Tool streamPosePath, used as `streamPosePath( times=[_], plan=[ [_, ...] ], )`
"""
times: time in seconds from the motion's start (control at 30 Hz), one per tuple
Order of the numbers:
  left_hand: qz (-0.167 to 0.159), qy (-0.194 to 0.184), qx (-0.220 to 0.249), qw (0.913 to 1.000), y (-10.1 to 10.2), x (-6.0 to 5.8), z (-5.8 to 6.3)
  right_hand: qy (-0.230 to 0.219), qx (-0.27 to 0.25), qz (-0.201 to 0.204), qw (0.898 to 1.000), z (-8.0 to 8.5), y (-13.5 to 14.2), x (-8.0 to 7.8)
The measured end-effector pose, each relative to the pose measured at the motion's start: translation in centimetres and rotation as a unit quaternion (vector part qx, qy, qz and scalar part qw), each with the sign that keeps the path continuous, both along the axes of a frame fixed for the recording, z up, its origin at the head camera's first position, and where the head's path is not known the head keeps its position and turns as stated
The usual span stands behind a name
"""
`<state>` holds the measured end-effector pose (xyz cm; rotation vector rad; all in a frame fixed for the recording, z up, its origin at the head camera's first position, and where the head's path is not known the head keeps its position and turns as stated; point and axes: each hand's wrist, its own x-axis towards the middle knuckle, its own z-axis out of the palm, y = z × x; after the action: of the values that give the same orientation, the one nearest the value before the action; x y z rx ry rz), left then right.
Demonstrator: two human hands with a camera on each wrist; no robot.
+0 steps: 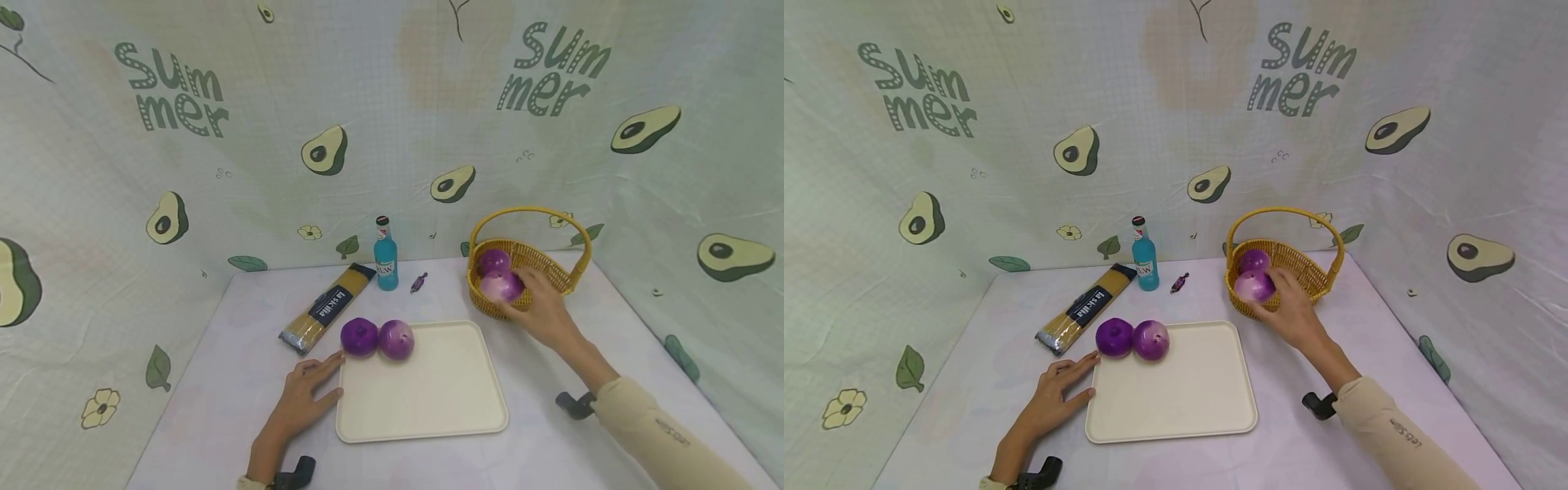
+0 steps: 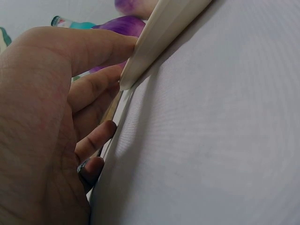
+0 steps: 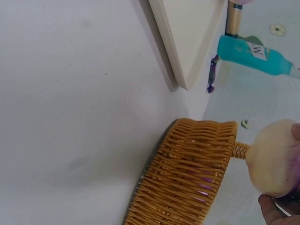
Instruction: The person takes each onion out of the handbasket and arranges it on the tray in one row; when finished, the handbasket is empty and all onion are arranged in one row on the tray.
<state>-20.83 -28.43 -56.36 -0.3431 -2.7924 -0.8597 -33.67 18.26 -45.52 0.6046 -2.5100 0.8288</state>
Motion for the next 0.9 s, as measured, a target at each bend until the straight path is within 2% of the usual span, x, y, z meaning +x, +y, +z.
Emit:
streamPosePath(
  times=[0.13,0.43,0.9],
  plan=[
    [0.000,0.000,0.001,1.0000,0.0,0.0,0.0,0.002,-0.003,0.006,1.000,-0.1,-0.2,0.2],
    [0.003,-0.025,0.005,0.9997,0.0,0.1,0.3,-0.023,0.003,0.003,1.000,-0.3,-1.0,1.0],
    [-0.002,-0.010,0.005,0.9999,0.0,0.0,0.1,-0.021,0.001,0.021,1.000,-0.5,-1.8,1.5]
  ],
)
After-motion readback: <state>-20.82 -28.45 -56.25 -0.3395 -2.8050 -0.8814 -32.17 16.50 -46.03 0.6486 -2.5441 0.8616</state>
